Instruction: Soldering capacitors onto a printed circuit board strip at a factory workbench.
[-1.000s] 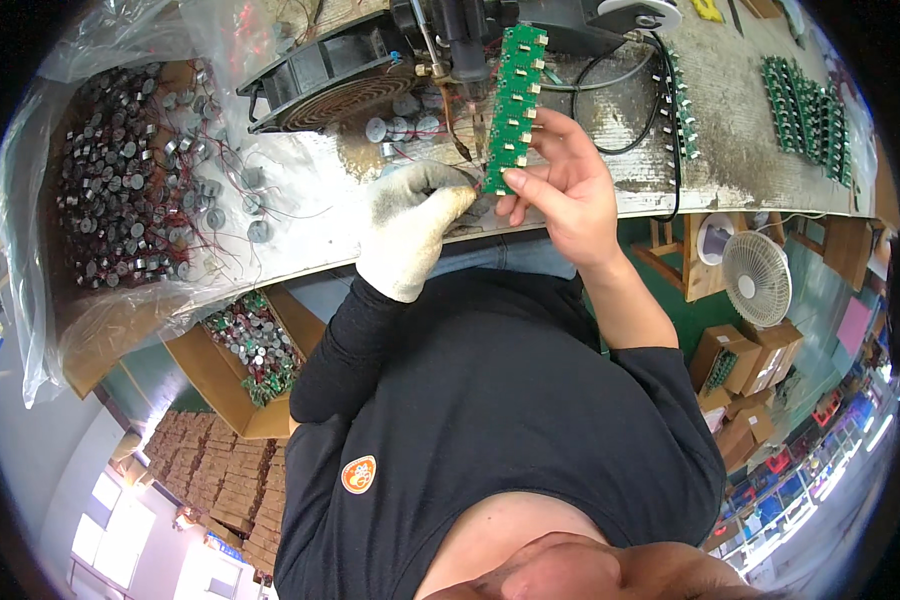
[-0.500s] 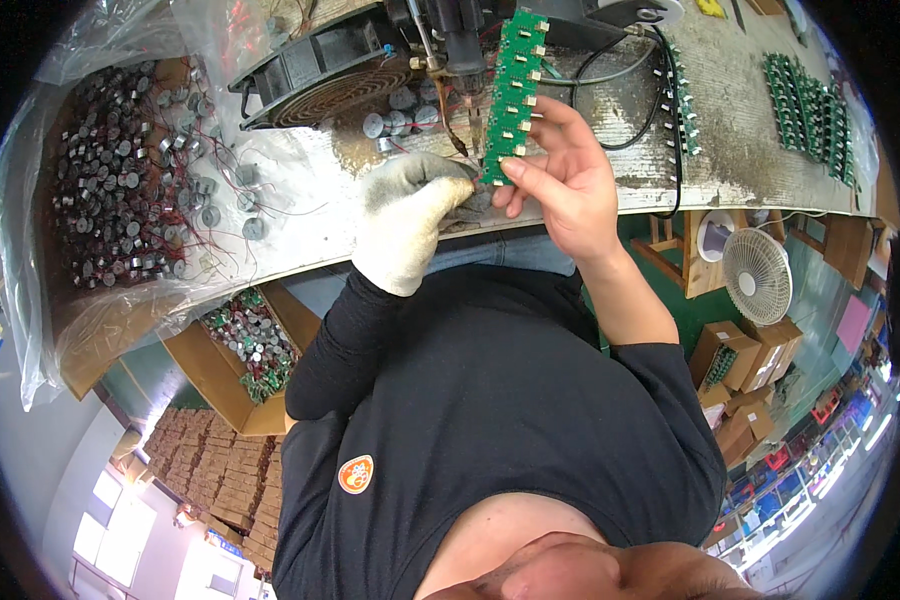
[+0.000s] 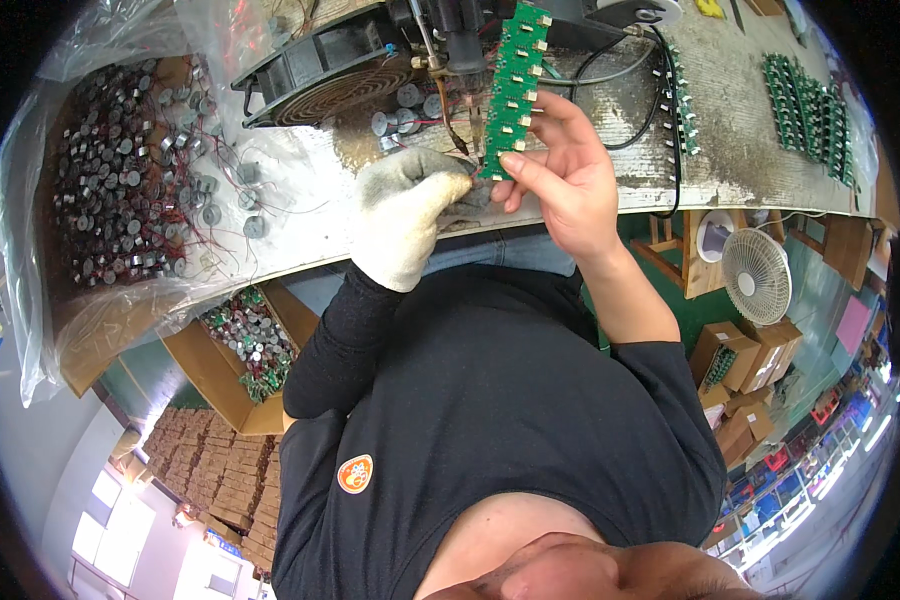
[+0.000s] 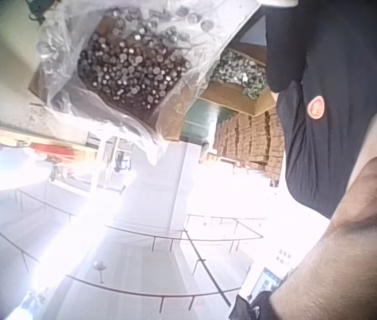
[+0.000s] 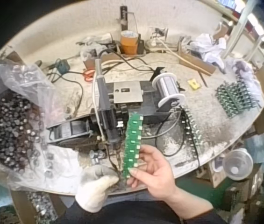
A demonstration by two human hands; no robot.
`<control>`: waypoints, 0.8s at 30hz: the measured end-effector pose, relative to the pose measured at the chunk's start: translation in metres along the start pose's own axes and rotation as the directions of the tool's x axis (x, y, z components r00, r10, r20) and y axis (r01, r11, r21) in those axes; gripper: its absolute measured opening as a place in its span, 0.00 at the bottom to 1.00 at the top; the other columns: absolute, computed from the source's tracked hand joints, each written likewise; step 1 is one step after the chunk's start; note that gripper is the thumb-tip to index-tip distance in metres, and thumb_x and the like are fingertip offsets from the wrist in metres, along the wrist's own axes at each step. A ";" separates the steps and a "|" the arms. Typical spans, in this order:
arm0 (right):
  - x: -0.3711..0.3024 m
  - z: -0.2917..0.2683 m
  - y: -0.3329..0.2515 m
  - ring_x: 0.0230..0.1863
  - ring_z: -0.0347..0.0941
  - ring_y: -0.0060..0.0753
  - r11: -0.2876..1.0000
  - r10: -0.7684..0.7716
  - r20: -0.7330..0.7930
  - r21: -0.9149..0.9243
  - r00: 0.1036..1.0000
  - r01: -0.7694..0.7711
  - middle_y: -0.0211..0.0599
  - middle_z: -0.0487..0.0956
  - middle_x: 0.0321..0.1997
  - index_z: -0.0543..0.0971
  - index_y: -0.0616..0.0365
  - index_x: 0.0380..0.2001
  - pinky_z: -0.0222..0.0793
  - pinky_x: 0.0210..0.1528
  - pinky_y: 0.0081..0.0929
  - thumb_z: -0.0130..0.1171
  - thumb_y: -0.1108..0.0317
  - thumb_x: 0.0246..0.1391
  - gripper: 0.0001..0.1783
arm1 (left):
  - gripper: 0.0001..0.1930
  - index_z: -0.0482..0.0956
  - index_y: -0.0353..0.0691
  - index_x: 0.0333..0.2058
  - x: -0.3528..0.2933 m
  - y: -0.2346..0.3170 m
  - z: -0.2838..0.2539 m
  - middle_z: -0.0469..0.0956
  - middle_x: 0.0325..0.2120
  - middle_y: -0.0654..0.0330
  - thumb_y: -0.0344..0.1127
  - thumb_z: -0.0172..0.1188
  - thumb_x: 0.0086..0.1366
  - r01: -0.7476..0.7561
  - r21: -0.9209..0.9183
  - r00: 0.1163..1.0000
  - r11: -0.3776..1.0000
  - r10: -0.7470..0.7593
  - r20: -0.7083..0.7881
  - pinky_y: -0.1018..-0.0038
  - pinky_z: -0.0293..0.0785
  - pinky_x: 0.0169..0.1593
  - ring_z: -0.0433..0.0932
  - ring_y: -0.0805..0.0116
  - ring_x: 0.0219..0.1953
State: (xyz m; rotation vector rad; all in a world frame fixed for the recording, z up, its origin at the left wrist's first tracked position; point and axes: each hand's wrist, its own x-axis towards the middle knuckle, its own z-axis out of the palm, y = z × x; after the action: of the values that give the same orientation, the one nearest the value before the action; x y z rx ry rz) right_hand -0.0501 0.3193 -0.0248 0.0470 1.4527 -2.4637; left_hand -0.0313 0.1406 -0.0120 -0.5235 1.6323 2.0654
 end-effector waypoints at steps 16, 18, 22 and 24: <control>0.000 0.000 0.000 0.27 0.78 0.32 1.000 0.005 -0.005 -0.002 1.000 -0.005 0.48 0.73 0.48 0.60 0.62 0.57 0.73 0.23 0.20 0.54 0.84 0.52 0.29 | 0.07 0.79 0.32 0.28 0.000 -0.006 0.002 0.76 0.23 0.62 0.32 0.58 0.58 -0.066 -0.051 0.998 0.997 0.065 -0.018 0.80 0.68 0.30 0.73 0.77 0.26; 0.000 -0.002 0.002 0.27 0.78 0.32 1.000 0.007 -0.009 -0.007 1.000 -0.007 0.48 0.73 0.48 0.60 0.62 0.57 0.72 0.23 0.20 0.54 0.84 0.52 0.29 | 0.08 0.79 0.32 0.29 0.002 -0.007 0.002 0.77 0.23 0.62 0.32 0.58 0.58 -0.042 0.002 0.999 0.999 0.042 -0.031 0.79 0.68 0.30 0.73 0.77 0.26; -0.001 -0.003 0.006 0.27 0.78 0.32 1.000 0.005 -0.021 -0.002 1.000 -0.005 0.48 0.73 0.48 0.60 0.62 0.57 0.72 0.22 0.20 0.54 0.84 0.52 0.29 | 0.08 0.79 0.32 0.29 0.004 -0.016 -0.001 0.77 0.23 0.63 0.32 0.58 0.58 -0.060 -0.036 0.998 0.998 0.059 -0.035 0.79 0.68 0.31 0.73 0.77 0.26; -0.002 -0.002 0.005 0.27 0.78 0.32 1.000 0.007 -0.021 -0.005 1.000 -0.008 0.48 0.73 0.48 0.60 0.62 0.57 0.72 0.22 0.20 0.54 0.84 0.52 0.29 | 0.08 0.79 0.32 0.29 0.002 -0.015 0.000 0.77 0.24 0.63 0.32 0.58 0.58 -0.073 -0.019 0.996 0.997 0.072 -0.050 0.79 0.68 0.31 0.73 0.77 0.27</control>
State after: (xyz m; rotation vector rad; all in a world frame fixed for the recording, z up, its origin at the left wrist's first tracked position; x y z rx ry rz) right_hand -0.0473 0.3197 -0.0297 0.0779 1.4649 -2.4606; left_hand -0.0246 0.1442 -0.0254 -0.5342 1.6827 2.1402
